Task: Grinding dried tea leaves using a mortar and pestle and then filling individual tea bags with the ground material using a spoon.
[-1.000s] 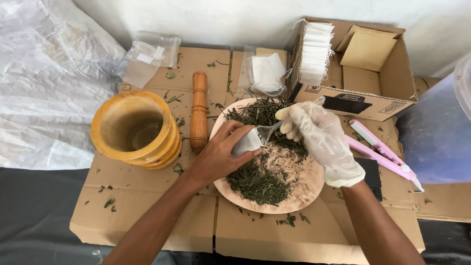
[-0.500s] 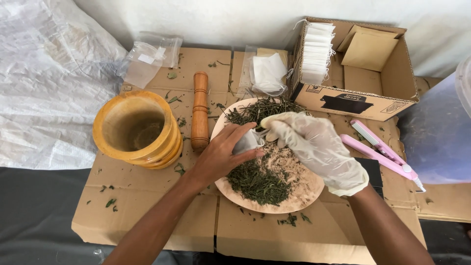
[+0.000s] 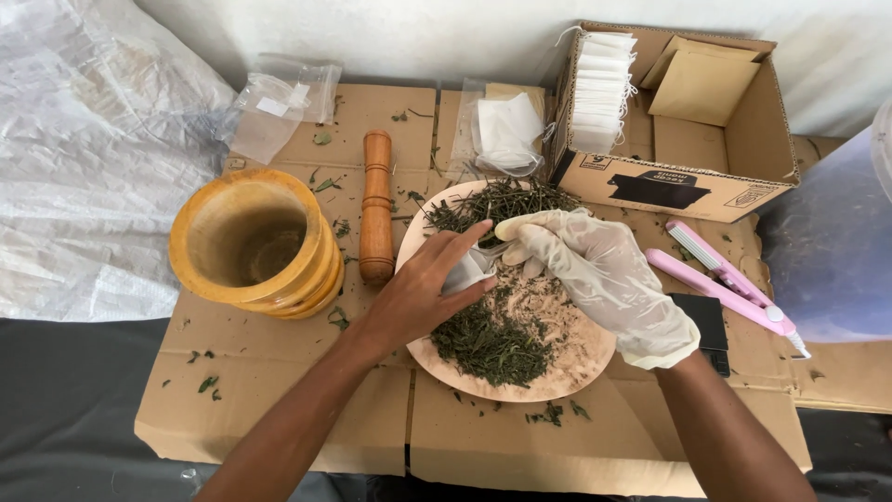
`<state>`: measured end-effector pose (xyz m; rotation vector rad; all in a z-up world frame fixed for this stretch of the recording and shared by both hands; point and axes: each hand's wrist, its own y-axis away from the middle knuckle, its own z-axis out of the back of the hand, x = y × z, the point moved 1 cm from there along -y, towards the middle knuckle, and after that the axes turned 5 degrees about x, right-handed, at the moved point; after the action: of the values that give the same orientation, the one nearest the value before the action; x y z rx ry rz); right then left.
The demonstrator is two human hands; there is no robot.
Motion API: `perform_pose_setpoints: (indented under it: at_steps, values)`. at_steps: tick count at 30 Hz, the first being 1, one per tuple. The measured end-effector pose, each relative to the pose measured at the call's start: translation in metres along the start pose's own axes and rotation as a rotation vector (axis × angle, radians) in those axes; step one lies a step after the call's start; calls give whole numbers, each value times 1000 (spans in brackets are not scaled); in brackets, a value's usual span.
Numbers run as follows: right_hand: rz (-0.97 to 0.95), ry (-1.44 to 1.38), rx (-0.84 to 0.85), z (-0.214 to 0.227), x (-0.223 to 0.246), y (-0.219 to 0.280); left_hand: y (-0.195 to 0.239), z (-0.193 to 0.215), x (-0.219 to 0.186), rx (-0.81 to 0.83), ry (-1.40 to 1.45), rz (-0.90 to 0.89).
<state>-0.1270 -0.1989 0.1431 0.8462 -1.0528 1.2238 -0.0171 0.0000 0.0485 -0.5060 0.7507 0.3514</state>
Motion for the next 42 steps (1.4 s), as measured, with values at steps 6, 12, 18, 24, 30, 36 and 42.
perform_pose_setpoints:
  at_steps: [6,12,18,24,30,36,42]
  values:
    - [23,8,20,-14,10,10,5,-10,11,-8,-11,-8]
    - [26,-32,-40,-22,-7,7,2,-4,-4,-85,22,-62]
    - [-3,30,-129,-12,11,14,-3,-5,6,-161,-56,-100]
    - [0,-148,-86,-14,34,21,4,-14,21,-95,-80,-47]
    - [286,6,-39,-19,24,20,0,-10,9,-83,-99,-28]
    - [282,-56,-109,-17,8,25,0,-9,7,-117,-77,-36]
    - [380,79,-194,-3,13,28,-2,-8,2,-115,-54,-37]
